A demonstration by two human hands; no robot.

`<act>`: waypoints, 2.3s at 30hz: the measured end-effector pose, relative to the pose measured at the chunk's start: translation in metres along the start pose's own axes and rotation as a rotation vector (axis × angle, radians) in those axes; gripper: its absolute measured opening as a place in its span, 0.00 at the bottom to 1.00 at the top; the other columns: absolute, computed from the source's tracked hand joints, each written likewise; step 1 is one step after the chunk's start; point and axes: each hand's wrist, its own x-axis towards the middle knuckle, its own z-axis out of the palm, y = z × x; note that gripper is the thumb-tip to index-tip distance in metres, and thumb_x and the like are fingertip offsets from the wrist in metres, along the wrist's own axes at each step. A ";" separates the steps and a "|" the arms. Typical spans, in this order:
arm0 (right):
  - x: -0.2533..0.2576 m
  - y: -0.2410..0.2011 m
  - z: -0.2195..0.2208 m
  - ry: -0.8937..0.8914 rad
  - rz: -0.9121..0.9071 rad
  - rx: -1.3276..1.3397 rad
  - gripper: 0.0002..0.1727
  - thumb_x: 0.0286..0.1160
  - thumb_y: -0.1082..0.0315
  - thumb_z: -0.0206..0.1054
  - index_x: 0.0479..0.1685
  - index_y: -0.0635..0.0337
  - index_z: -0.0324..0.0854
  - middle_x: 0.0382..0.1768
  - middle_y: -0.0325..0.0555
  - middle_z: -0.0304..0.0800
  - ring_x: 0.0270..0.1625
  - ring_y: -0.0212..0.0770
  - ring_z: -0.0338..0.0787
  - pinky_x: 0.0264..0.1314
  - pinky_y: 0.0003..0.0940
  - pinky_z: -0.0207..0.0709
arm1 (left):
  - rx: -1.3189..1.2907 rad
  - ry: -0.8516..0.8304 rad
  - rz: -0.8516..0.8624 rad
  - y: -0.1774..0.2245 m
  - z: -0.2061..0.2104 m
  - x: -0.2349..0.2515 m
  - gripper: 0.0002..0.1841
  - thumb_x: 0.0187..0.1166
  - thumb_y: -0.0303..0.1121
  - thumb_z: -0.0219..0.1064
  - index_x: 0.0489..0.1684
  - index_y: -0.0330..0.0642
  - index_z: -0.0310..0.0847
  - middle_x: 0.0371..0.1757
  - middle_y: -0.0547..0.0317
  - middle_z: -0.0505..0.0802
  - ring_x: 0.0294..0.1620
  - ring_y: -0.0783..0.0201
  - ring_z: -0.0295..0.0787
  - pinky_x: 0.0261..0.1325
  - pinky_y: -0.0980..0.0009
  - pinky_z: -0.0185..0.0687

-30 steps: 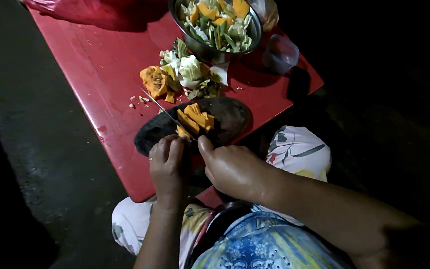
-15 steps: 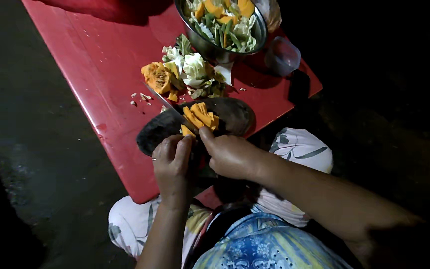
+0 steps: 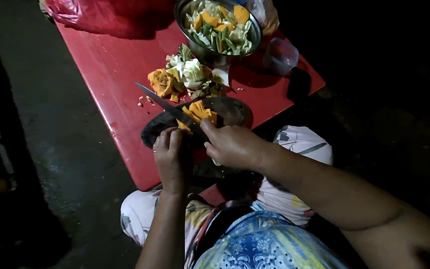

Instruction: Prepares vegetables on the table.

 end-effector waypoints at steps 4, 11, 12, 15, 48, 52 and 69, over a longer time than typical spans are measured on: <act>0.001 -0.003 0.006 0.009 0.012 -0.018 0.20 0.91 0.58 0.54 0.76 0.53 0.63 0.31 0.46 0.87 0.37 0.51 0.93 0.38 0.51 0.86 | 0.016 0.007 0.010 -0.002 0.002 -0.001 0.11 0.86 0.33 0.64 0.50 0.33 0.86 0.54 0.40 0.90 0.58 0.44 0.88 0.64 0.50 0.81; 0.003 -0.009 0.005 -0.017 0.021 -0.036 0.23 0.91 0.59 0.55 0.80 0.53 0.62 0.31 0.47 0.88 0.38 0.52 0.94 0.38 0.52 0.86 | 0.013 -0.011 -0.021 -0.001 0.000 -0.002 0.10 0.84 0.30 0.66 0.52 0.33 0.86 0.56 0.40 0.90 0.59 0.45 0.88 0.64 0.51 0.81; 0.003 -0.009 0.005 -0.030 0.019 -0.042 0.23 0.91 0.60 0.55 0.80 0.52 0.62 0.31 0.46 0.88 0.39 0.52 0.93 0.38 0.52 0.86 | 0.012 -0.020 -0.024 -0.001 -0.001 -0.002 0.09 0.84 0.29 0.66 0.52 0.33 0.86 0.56 0.40 0.90 0.60 0.45 0.88 0.65 0.51 0.81; 0.003 -0.012 0.005 -0.046 0.020 -0.068 0.23 0.90 0.62 0.56 0.80 0.52 0.62 0.30 0.45 0.87 0.38 0.51 0.93 0.38 0.50 0.86 | -0.012 -0.010 -0.015 -0.001 -0.001 -0.003 0.08 0.84 0.26 0.65 0.51 0.32 0.87 0.55 0.40 0.90 0.59 0.47 0.88 0.66 0.53 0.81; 0.012 -0.007 0.001 -0.231 0.052 -0.019 0.23 0.86 0.64 0.61 0.78 0.54 0.71 0.46 0.53 0.91 0.53 0.57 0.92 0.50 0.57 0.83 | -0.067 -0.273 0.103 0.003 -0.027 0.150 0.39 0.89 0.59 0.45 0.97 0.50 0.49 0.96 0.38 0.48 0.98 0.40 0.30 0.94 0.34 0.21; 0.020 0.011 -0.007 -0.264 0.058 0.209 0.16 0.86 0.65 0.61 0.65 0.61 0.76 0.40 0.54 0.88 0.42 0.52 0.91 0.43 0.53 0.83 | -0.104 -0.242 -0.053 -0.008 -0.055 0.108 0.34 0.85 0.47 0.64 0.84 0.34 0.62 0.80 0.28 0.73 0.72 0.43 0.80 0.63 0.52 0.83; -0.004 0.069 -0.030 -0.089 -0.125 0.495 0.22 0.93 0.57 0.55 0.79 0.52 0.60 0.28 0.49 0.81 0.16 0.39 0.82 0.20 0.36 0.81 | 0.142 -0.361 -0.228 0.012 -0.032 0.044 0.32 0.76 0.43 0.77 0.74 0.35 0.73 0.66 0.34 0.86 0.67 0.31 0.82 0.70 0.32 0.74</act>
